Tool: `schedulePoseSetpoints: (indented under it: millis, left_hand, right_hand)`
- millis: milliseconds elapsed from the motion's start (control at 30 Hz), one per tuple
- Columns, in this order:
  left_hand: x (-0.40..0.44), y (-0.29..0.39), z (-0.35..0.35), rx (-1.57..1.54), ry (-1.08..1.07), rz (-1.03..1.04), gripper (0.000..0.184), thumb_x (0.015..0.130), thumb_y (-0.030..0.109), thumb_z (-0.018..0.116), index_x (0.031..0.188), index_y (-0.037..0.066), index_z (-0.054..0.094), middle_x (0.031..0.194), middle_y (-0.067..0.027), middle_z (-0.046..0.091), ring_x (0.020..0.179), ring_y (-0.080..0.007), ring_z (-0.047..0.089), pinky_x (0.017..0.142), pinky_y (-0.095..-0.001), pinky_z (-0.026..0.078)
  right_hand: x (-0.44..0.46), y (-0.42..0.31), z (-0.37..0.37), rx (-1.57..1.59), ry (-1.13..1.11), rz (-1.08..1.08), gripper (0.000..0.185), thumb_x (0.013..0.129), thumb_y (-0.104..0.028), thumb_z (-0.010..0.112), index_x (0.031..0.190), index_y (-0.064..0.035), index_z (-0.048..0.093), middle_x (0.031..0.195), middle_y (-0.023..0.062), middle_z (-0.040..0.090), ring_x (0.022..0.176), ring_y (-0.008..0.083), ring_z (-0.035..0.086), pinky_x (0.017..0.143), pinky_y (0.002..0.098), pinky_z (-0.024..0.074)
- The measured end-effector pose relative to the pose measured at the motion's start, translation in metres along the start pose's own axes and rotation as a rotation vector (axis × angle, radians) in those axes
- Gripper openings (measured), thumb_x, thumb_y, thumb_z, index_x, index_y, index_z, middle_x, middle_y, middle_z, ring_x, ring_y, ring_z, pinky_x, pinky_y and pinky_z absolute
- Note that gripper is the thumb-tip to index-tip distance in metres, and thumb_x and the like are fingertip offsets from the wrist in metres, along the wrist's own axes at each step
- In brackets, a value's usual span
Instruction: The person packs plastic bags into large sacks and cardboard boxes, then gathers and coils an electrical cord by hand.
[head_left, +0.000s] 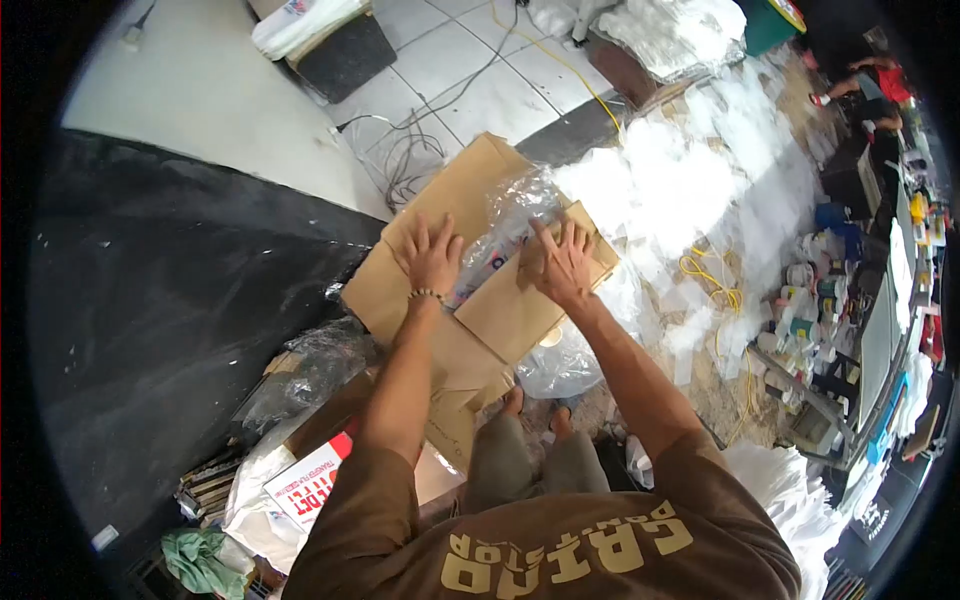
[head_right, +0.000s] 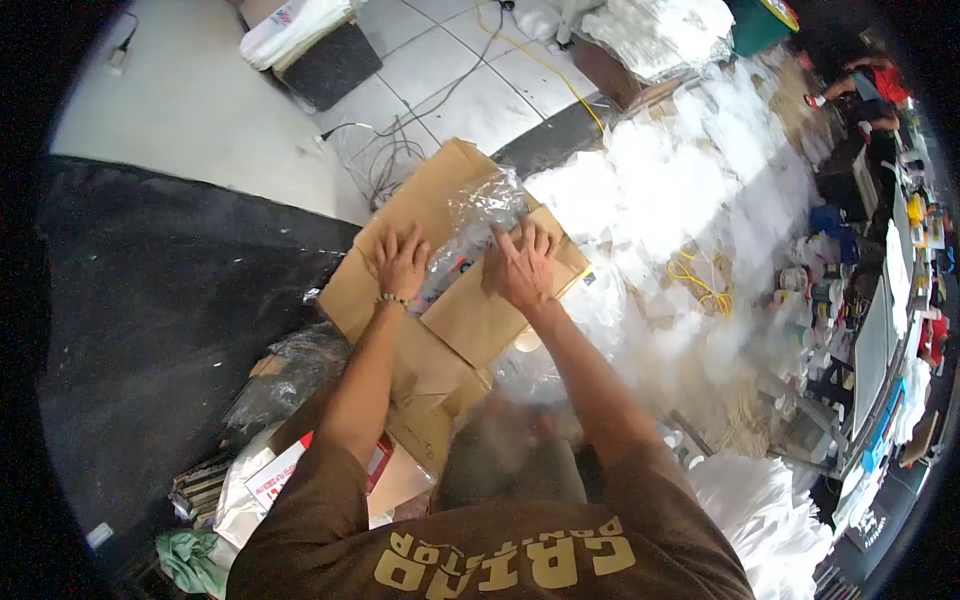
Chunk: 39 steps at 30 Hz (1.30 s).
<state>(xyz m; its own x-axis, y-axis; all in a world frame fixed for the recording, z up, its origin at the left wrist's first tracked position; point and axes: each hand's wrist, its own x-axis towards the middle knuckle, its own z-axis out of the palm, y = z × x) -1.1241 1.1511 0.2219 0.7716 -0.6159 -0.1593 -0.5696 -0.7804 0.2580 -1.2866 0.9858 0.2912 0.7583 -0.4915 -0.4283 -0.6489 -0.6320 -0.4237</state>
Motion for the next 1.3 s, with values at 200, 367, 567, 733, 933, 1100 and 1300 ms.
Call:
schedulePoseSetpoints:
  millis: [200,367,567,733,933,1100,1300]
  left_hand:
    - [-0.068,-0.033,0.003,-0.042,0.15,-0.419,0.079,0.073,0.062,0.064,0.137,0.02,0.045,0.147,-0.0247,0.024,0.131,-0.0473,0.025,0.105,-0.0565,0.025]
    - [-0.12,-0.124,0.03,-0.781,0.149,-0.856,0.072,0.081,0.049,0.063,0.139,0.013,0.039,0.144,-0.016,0.033,0.131,-0.0347,0.032,0.104,-0.0479,0.031]
    - [-0.113,-0.079,-0.069,-1.325,-0.013,-0.582,0.049,0.093,0.036,0.055,0.126,0.001,0.053,0.129,-0.0116,0.054,0.118,-0.0188,0.05,0.096,-0.0345,0.042]
    - [-0.07,0.036,-0.054,-0.327,0.129,-0.129,0.069,0.083,0.06,0.054,0.139,0.022,0.043,0.15,-0.0169,0.025,0.135,-0.0471,0.022,0.098,-0.0601,0.034]
    - [-0.038,0.039,0.002,-0.266,0.067,-0.294,0.069,0.082,0.062,0.054,0.142,0.032,0.036,0.153,-0.0177,0.008,0.135,-0.055,-0.001,0.097,-0.0727,0.024]
    - [-0.044,0.028,0.016,-0.225,0.228,-0.219,0.066,0.082,0.058,0.057,0.14,0.032,0.039,0.153,-0.0192,0.01,0.136,-0.0542,-0.001,0.1,-0.0716,0.019]
    - [-0.057,0.045,-0.011,-0.199,0.164,-0.259,0.063,0.081,0.044,0.063,0.138,0.028,0.042,0.149,-0.02,0.017,0.134,-0.0513,0.014,0.096,-0.0688,0.028]
  right_hand:
    - [0.049,-0.002,0.006,-0.304,0.058,-0.251,0.095,0.065,-0.04,0.078,0.142,-0.0479,0.023,0.157,-0.0023,0.004,0.142,0.0386,0.006,0.1,0.0735,0.0211]
    - [0.057,-0.001,0.01,-0.389,0.012,-0.226,0.091,0.069,-0.042,0.076,0.142,-0.0473,0.023,0.157,-0.0049,0.002,0.142,0.036,0.01,0.097,0.073,0.0277]
    - [0.062,-0.002,0.016,-0.452,-0.001,-0.213,0.093,0.067,-0.041,0.077,0.142,-0.0476,0.022,0.157,-0.0047,0.002,0.142,0.0356,0.011,0.096,0.071,0.0306]
    - [0.06,0.0,0.019,-0.403,0.028,-0.27,0.09,0.069,-0.03,0.079,0.141,-0.0444,0.028,0.155,-0.001,0.008,0.14,0.038,0.015,0.095,0.0726,0.0316]
    - [0.103,0.051,0.081,-0.384,0.105,-0.47,0.064,0.086,-0.044,0.058,0.142,-0.0413,0.028,0.156,-0.0005,0.008,0.14,0.0421,0.012,0.099,0.0728,0.0231]
    - [0.054,0.011,0.001,-0.06,-0.12,-0.376,0.091,0.068,-0.021,0.077,0.144,-0.0333,0.028,0.155,0.0072,0.011,0.137,0.0482,0.013,0.106,0.0647,0.0221]
    - [-0.072,0.065,0.002,0.028,0.226,-0.394,0.096,0.067,-0.023,0.08,0.145,-0.0123,0.027,0.15,0.0235,0.017,0.136,0.0456,0.018,0.108,0.055,0.022]
